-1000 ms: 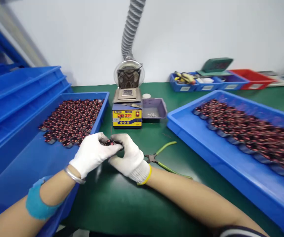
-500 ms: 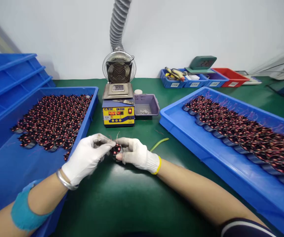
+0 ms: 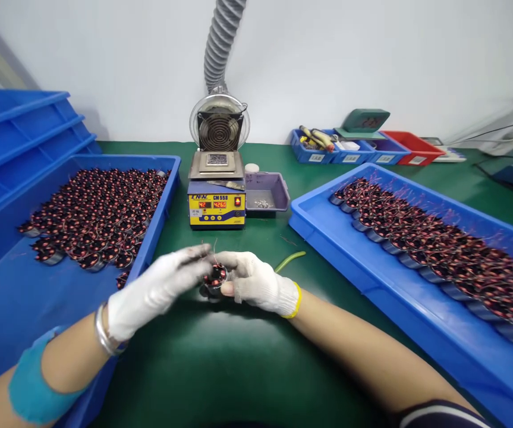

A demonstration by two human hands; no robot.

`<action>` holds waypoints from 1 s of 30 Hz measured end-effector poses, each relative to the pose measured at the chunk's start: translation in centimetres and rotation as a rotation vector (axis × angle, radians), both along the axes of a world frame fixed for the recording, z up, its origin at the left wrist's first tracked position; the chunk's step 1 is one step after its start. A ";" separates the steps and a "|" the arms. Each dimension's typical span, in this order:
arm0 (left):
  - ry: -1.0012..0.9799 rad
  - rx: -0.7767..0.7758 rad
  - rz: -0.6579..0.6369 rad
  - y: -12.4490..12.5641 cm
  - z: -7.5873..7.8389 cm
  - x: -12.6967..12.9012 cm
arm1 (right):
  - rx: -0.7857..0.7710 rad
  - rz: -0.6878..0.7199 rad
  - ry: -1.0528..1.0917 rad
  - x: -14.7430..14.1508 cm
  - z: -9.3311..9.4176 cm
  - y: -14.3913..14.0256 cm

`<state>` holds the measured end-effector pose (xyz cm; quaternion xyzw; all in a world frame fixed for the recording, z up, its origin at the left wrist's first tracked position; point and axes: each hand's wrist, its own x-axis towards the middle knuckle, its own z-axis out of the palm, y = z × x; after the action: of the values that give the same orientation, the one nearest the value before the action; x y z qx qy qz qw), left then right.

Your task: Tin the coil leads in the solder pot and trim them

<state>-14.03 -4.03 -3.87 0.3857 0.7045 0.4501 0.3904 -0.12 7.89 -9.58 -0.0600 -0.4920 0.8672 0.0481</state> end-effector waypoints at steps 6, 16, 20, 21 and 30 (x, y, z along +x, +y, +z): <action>-0.061 0.014 -0.291 -0.8 0.0 1.0 | -0.086 0.059 0.065 0.0 -0.1 -0.8; -0.091 0.251 -0.132 -1.3 -0.2 1.1 | -0.146 0.178 0.039 0.1 0.0 -2.2; -0.183 0.555 0.238 -1.1 1.5 0.2 | -0.122 0.165 0.035 0.1 0.3 -2.0; -0.207 0.602 0.326 -1.0 1.8 -0.1 | -0.130 0.156 0.030 0.1 0.5 -1.9; -0.171 0.234 0.312 -0.1 -1.4 -0.3 | 0.161 -0.328 -0.002 -1.8 5.0 3.4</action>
<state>-14.37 -4.15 -5.22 0.2751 0.6629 0.6149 0.3267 -1.88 11.30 -4.62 -0.1360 -0.5434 0.8056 0.1930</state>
